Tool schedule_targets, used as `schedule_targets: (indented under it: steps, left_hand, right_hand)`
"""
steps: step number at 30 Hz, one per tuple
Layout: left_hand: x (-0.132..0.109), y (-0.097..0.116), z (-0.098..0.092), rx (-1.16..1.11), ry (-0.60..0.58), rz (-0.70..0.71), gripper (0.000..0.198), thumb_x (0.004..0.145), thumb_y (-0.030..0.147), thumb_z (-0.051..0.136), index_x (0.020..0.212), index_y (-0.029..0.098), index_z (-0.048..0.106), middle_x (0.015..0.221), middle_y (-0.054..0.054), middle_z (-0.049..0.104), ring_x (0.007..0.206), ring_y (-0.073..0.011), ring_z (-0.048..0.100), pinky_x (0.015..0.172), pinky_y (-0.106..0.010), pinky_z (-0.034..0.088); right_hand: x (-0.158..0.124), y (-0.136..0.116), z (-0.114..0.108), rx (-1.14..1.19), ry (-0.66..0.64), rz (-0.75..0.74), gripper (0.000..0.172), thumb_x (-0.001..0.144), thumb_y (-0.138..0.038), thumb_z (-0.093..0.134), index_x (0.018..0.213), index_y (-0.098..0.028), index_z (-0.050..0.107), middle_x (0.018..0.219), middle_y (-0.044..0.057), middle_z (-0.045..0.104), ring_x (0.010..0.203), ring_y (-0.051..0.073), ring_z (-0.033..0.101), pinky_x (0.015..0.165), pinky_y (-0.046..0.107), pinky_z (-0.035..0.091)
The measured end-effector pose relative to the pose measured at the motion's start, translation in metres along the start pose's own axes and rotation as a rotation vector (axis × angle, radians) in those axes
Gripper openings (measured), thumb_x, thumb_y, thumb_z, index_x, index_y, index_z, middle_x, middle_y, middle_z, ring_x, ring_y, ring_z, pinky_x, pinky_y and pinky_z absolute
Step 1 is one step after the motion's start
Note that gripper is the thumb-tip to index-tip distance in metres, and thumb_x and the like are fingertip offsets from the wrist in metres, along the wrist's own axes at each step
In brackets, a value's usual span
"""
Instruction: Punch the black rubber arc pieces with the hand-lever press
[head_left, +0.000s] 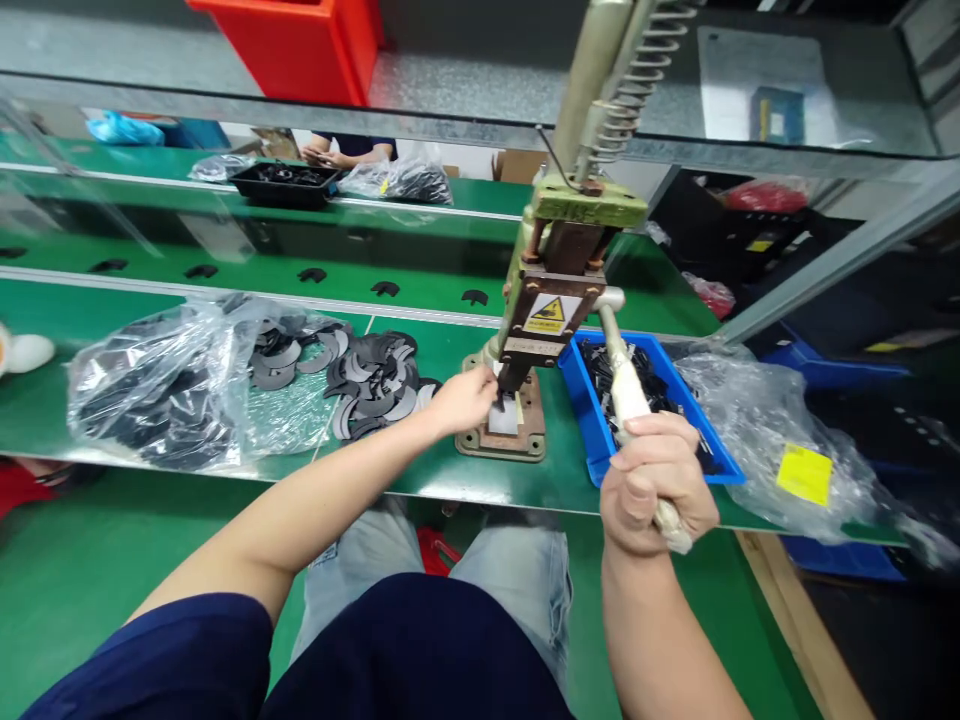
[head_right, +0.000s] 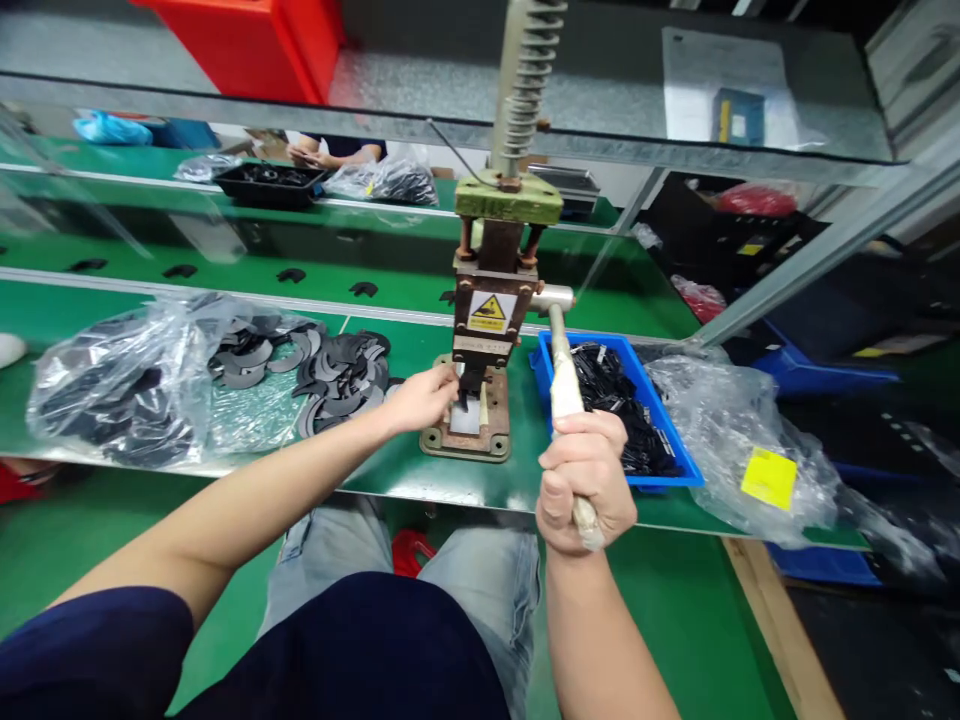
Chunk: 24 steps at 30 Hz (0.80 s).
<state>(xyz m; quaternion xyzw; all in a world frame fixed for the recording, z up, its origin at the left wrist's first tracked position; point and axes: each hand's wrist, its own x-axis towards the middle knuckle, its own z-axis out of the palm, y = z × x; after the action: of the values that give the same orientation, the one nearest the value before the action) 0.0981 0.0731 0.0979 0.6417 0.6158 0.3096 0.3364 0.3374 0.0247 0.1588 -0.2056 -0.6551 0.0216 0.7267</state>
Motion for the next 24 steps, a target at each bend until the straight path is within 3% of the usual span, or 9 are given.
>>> schedule_targets:
  steps: [3,6,9,13,18,24]
  left_hand:
    - [-0.043,-0.008,0.003,-0.064,-0.053,0.105,0.025,0.107,0.032,0.052,0.120,0.021,0.070,0.099,-0.006,0.079,0.088,-0.0195,0.076,0.080,-0.031,0.060]
    - [-0.091,-0.025,-0.004,0.028,-0.004,0.261,0.022,0.105,0.034,0.060,0.115,0.022,0.075,0.109,-0.007,0.077,0.097,-0.0195,0.074,0.089,-0.032,0.059]
    - [-0.131,-0.053,-0.026,0.153,0.142,0.282,0.021,0.106,0.035,0.061,0.115,0.022,0.075,0.107,-0.008,0.075,0.098,-0.0204,0.072,0.088,-0.034,0.058]
    - [-0.163,-0.098,-0.067,0.388,0.394,0.134,0.022,0.106,0.038,0.062,0.114,0.021,0.073,0.108,-0.010,0.075,0.106,-0.0266,0.069,0.097,-0.042,0.055]
    - [-0.178,-0.137,-0.107,0.562,0.475,-0.145,0.030,0.103,0.046,0.063,0.118,0.021,0.071,0.111,-0.013,0.074,0.108,-0.0305,0.069,0.098,-0.043,0.055]
    - [-0.150,-0.145,-0.123,0.515,0.403,-0.387,0.051,0.099,0.049,0.069,0.139,0.020,0.063,0.135,-0.016,0.071,0.122,-0.0322,0.070,0.102,-0.041,0.053]
  right_hand:
    - [0.002,0.002,0.007,0.026,0.064,-0.020,0.044,0.091,-0.039,0.071,0.057,-0.023,0.048,0.055,-0.003,0.056,0.070,0.022,0.065,0.087,0.052,0.049]
    - [0.003,0.005,0.012,0.039,0.107,-0.037,0.050,0.091,-0.043,0.072,0.054,-0.022,0.045,0.053,-0.003,0.055,0.067,0.020,0.065,0.081,0.047,0.047]
    - [0.002,0.012,0.015,0.061,0.150,-0.065,0.058,0.091,-0.048,0.074,0.051,-0.021,0.041,0.050,-0.004,0.053,0.064,0.019,0.064,0.078,0.043,0.047]
    - [0.002,0.026,0.018,0.127,0.213,-0.152,0.066,0.086,-0.054,0.079,0.050,-0.022,0.034,0.045,-0.003,0.049,0.054,0.017,0.059,0.068,0.038,0.044]
    - [0.003,0.035,0.021,0.161,0.266,-0.193,0.071,0.081,-0.056,0.082,0.048,-0.022,0.029,0.039,-0.004,0.043,0.047,0.016,0.053,0.062,0.038,0.040]
    - [0.002,0.036,0.018,0.149,0.253,-0.182,0.069,0.083,-0.055,0.080,0.048,-0.023,0.030,0.040,-0.003,0.044,0.046,0.016,0.051,0.061,0.039,0.040]
